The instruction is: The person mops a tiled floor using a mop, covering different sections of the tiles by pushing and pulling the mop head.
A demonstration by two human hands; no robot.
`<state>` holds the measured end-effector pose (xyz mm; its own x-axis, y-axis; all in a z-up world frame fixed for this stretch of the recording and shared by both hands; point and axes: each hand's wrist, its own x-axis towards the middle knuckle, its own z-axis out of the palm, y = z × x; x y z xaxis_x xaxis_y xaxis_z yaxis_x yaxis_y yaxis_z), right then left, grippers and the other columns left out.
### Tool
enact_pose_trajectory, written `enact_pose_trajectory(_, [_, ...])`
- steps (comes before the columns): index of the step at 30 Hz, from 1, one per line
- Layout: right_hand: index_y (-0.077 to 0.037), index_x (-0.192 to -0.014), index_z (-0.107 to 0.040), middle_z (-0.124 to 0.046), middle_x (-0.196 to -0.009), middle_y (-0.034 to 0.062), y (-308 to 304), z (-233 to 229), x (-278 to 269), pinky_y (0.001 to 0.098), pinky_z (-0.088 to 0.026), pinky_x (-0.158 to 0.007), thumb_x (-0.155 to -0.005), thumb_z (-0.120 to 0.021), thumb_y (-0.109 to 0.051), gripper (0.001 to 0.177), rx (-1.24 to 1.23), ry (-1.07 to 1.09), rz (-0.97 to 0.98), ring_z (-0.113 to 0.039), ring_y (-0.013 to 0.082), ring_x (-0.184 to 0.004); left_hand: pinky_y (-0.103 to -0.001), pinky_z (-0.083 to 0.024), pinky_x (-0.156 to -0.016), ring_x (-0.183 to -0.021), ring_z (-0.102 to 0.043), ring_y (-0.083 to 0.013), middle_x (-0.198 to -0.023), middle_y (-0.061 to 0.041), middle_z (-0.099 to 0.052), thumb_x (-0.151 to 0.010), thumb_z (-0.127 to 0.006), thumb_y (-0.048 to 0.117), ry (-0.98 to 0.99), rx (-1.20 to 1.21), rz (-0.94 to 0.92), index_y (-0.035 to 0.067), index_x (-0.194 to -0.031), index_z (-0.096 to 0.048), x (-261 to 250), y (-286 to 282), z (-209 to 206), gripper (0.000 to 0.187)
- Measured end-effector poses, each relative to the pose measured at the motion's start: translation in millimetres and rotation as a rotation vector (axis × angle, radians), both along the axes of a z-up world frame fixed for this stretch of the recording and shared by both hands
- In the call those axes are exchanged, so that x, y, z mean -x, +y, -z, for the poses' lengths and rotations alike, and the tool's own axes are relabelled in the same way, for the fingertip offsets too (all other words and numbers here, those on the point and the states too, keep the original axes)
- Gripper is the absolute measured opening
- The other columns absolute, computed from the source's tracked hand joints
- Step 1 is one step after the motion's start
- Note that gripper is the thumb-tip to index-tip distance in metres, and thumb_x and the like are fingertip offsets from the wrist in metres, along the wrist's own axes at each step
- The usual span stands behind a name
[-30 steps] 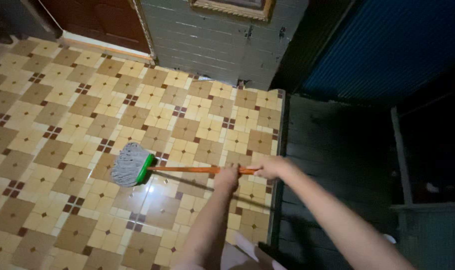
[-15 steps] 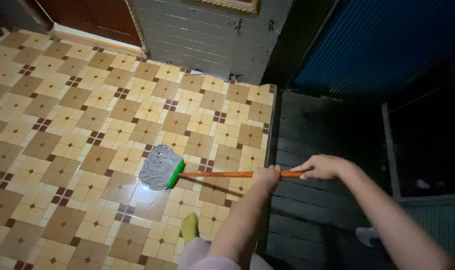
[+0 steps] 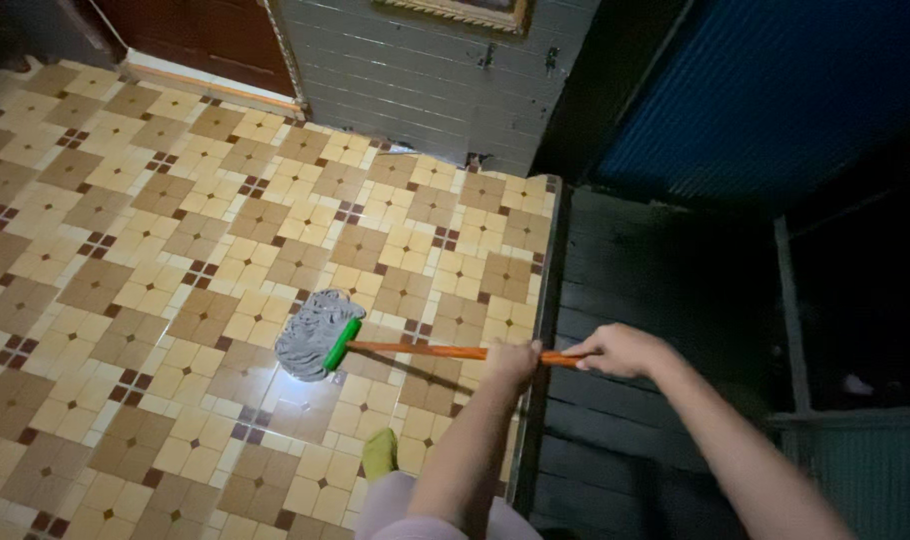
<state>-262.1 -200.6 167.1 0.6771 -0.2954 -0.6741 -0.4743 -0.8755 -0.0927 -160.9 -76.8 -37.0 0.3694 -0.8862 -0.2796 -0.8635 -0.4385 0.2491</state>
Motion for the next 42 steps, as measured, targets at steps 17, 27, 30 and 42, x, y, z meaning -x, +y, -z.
enact_pose_trajectory(17, [-0.04, -0.121, -0.075, -0.074, -0.11, 0.0099, 175, 93, -108, 0.0412, -0.057, -0.088, -0.087, -0.073, -0.034, 0.035, -0.241, -0.298, 0.19, -0.073, 0.0305, -0.096, -0.056, -0.049, -0.092, -0.116, -0.066, -0.0274, -0.131, -0.004, -0.064, -0.103, -0.051, 0.027, -0.012, -0.224, -0.413, 0.03, -0.133, -0.054, -124, 171, 42, 0.031])
enact_pose_trajectory(27, [-0.038, -0.135, -0.067, -0.075, -0.12, 0.0066, 125, 128, -129, 0.0438, -0.057, -0.085, -0.1, -0.056, -0.043, 0.037, -0.083, -0.058, -0.185, -0.071, 0.0283, -0.1, -0.047, -0.052, -0.097, -0.126, -0.059, -0.0292, -0.14, -0.001, -0.058, -0.095, -0.063, 0.025, 0.117, -0.117, -0.514, 0.022, -0.125, -0.056, -93, 147, -1, 0.031])
enact_pose_trajectory(30, [-0.054, -0.141, -0.057, -0.073, -0.117, 0.0102, 78, 143, -118, 0.0408, -0.056, -0.086, -0.099, -0.056, -0.048, 0.042, -0.087, 0.017, -0.12, -0.071, 0.028, -0.097, -0.051, -0.05, -0.098, -0.14, -0.047, -0.0316, -0.135, -0.004, -0.061, -0.097, -0.062, 0.025, 0.069, 0.078, -0.527, 0.019, -0.122, -0.056, -73, 121, 0, 0.026])
enact_pose_trajectory(42, [-0.059, -0.144, -0.058, -0.073, -0.116, 0.0166, -27, 35, -35, 0.0482, -0.062, -0.094, -0.1, -0.059, -0.036, 0.049, -0.14, 0.215, 0.272, -0.059, 0.0234, -0.078, -0.052, -0.045, -0.101, -0.132, -0.047, -0.037, -0.135, -0.017, -0.052, -0.09, -0.066, 0.021, 0.213, 0.269, -0.443, 0.008, -0.12, -0.05, 6, 0, -4, 0.036])
